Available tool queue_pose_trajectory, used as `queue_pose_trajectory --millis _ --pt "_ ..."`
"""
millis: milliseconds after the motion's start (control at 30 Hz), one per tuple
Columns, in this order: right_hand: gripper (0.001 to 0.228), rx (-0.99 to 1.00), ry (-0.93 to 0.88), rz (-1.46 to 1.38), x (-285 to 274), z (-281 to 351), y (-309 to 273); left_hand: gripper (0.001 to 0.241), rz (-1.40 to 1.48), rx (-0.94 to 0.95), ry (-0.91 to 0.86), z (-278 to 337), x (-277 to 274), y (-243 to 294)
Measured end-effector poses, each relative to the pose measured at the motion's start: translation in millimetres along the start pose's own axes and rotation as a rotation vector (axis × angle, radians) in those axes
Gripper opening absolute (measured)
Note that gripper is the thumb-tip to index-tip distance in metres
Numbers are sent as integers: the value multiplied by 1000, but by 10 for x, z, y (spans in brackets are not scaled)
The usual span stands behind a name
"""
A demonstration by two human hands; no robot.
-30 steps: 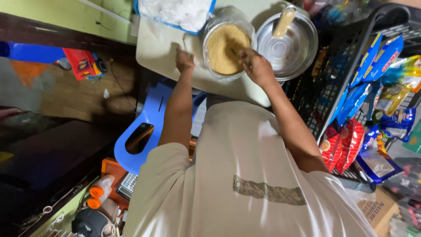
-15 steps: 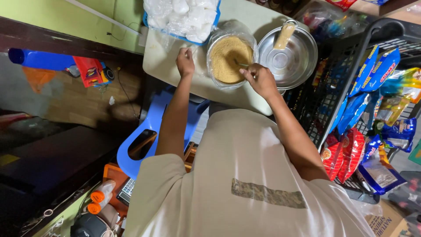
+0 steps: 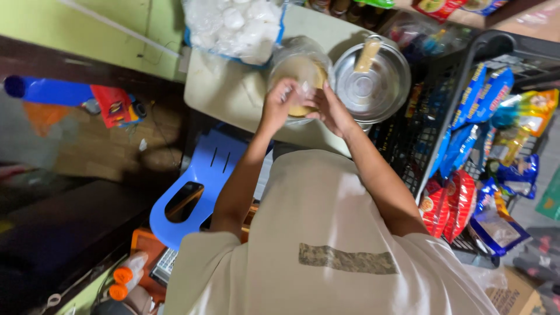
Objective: Scooping a brown powder from a container and filling small plastic bags.
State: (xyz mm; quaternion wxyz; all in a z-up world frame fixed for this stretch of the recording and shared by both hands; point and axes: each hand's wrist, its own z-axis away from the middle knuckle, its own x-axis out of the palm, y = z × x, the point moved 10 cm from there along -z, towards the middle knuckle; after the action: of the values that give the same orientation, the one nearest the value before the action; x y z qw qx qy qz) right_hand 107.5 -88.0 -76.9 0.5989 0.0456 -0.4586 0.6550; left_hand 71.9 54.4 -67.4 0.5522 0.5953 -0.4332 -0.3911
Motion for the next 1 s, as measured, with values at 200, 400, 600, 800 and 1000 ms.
queue_pose_trajectory --millis 200,400,600,800,1000 --pt "28 -457 38 -15 -475 0 -366 12 133 -196 -181 354 221 -231" --pt "24 -492 213 284 -630 283 -606 20 232 -262 34 360 -193 -178" --pt "24 -617 282 282 -703 560 -813 10 204 -200 176 280 -354 -4" --pt "19 -677 399 362 -855 725 -847 11 202 -295 261 227 -361 -86" --pt "19 -774 516 418 -938 880 -898 35 -4 -22 270 172 -421 -524"
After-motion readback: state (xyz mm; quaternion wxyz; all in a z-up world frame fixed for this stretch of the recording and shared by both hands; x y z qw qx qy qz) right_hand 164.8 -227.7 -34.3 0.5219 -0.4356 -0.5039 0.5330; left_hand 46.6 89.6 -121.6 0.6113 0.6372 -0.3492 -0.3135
